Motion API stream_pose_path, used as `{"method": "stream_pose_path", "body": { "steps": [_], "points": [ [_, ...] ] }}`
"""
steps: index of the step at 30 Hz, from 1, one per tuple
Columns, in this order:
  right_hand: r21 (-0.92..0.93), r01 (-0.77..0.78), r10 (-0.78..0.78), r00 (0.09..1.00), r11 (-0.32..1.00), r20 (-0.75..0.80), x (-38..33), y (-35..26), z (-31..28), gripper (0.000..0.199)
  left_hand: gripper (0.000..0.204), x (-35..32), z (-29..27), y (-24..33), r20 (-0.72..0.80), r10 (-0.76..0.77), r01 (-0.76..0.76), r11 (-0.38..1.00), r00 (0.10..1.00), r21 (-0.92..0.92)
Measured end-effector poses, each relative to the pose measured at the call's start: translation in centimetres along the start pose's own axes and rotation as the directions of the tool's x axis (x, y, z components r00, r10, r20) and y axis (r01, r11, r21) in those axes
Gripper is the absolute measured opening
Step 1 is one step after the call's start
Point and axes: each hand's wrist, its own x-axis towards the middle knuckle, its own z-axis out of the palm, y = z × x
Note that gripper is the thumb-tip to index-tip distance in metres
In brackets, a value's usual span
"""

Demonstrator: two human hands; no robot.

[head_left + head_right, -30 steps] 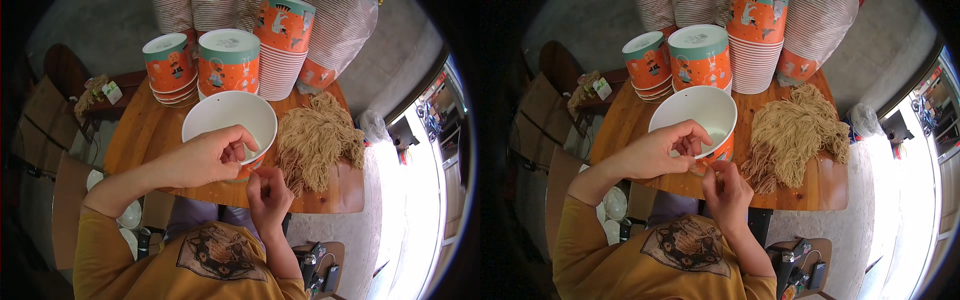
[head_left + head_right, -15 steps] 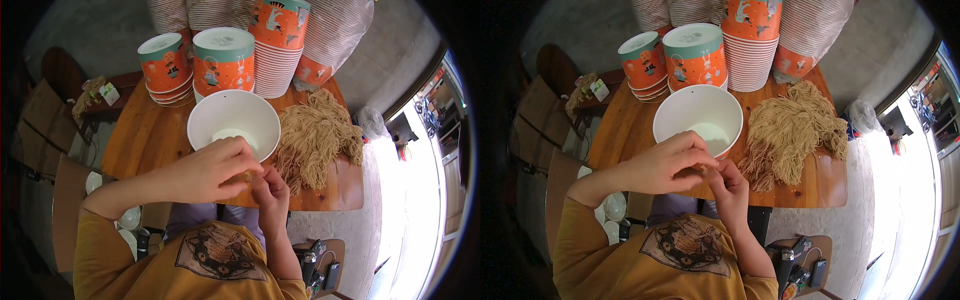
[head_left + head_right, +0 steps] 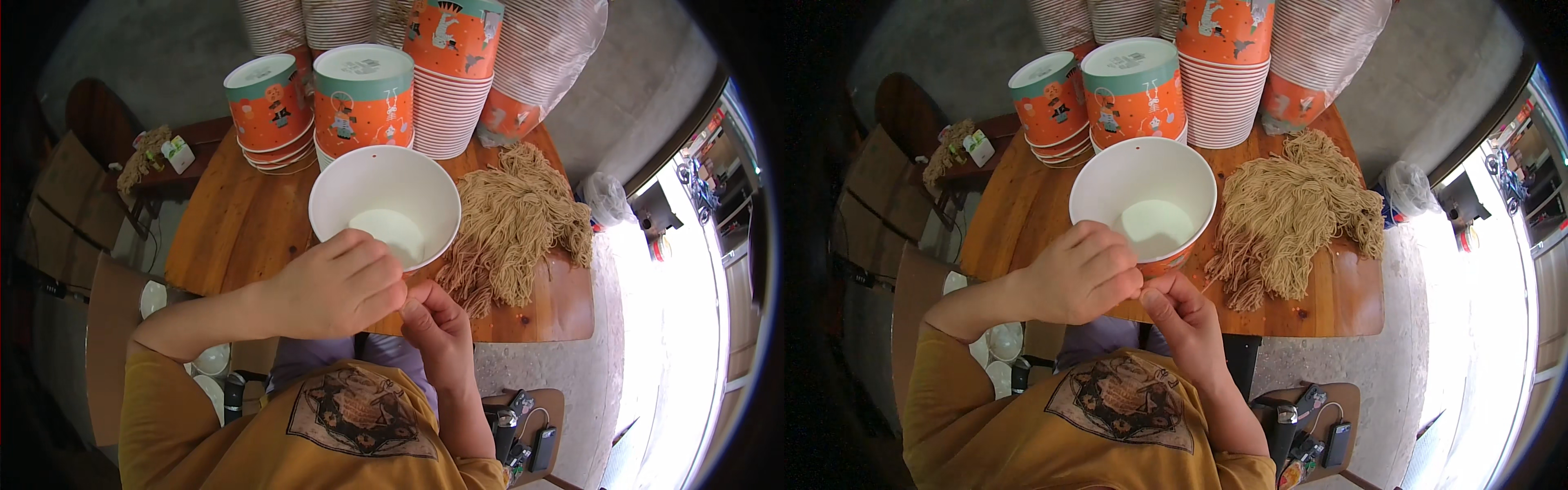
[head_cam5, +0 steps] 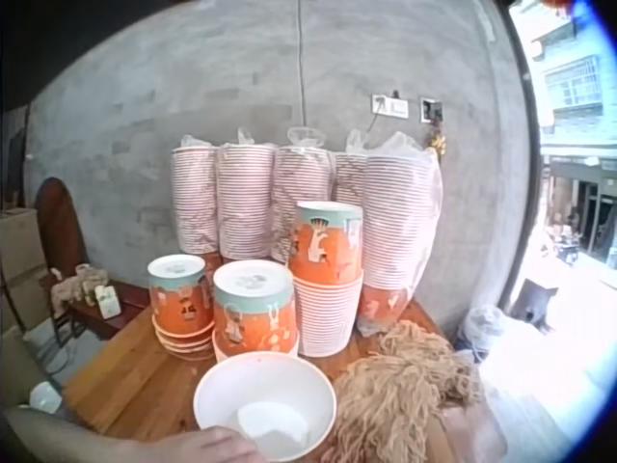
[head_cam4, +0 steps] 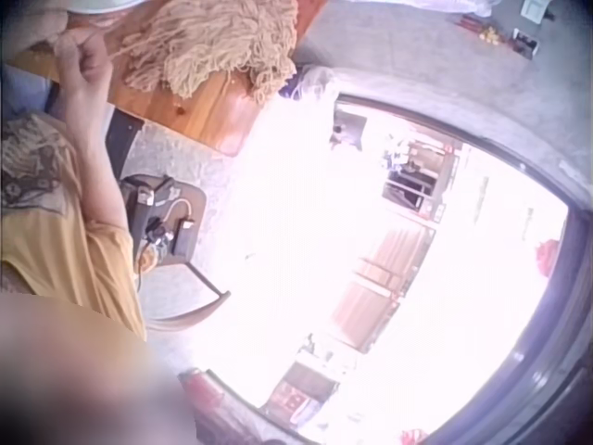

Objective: Threading handles through pre-punched holes in paper buckets for packaging.

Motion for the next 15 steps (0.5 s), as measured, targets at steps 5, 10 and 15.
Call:
{"method": "stream_pose_path", "body": {
  "steps": [5,10,15],
  "points": [
    [-0.063,0.004,-0.001,0.999,0.998,0.042,-0.7,-0.1,0.4,0.011,0.015,-1.0,-0.2,0.6,-0.022,0.139,-0.133,0.974,0.99,0.183],
    [-0.141,0.032,-0.023,0.998,0.99,0.062,-0.7,0.0,0.6,0.009,0.016,-1.4,-0.9,0.8,0.063,0.005,0.001,0.995,0.998,-0.1],
    [-0.197,0.03,-0.029,1.0,0.98,0.011,-0.6,0.3,0.8,0.006,0.019,-1.1,-1.6,0.8,0.113,-0.091,0.121,0.947,0.989,-0.298]
  ]
}}
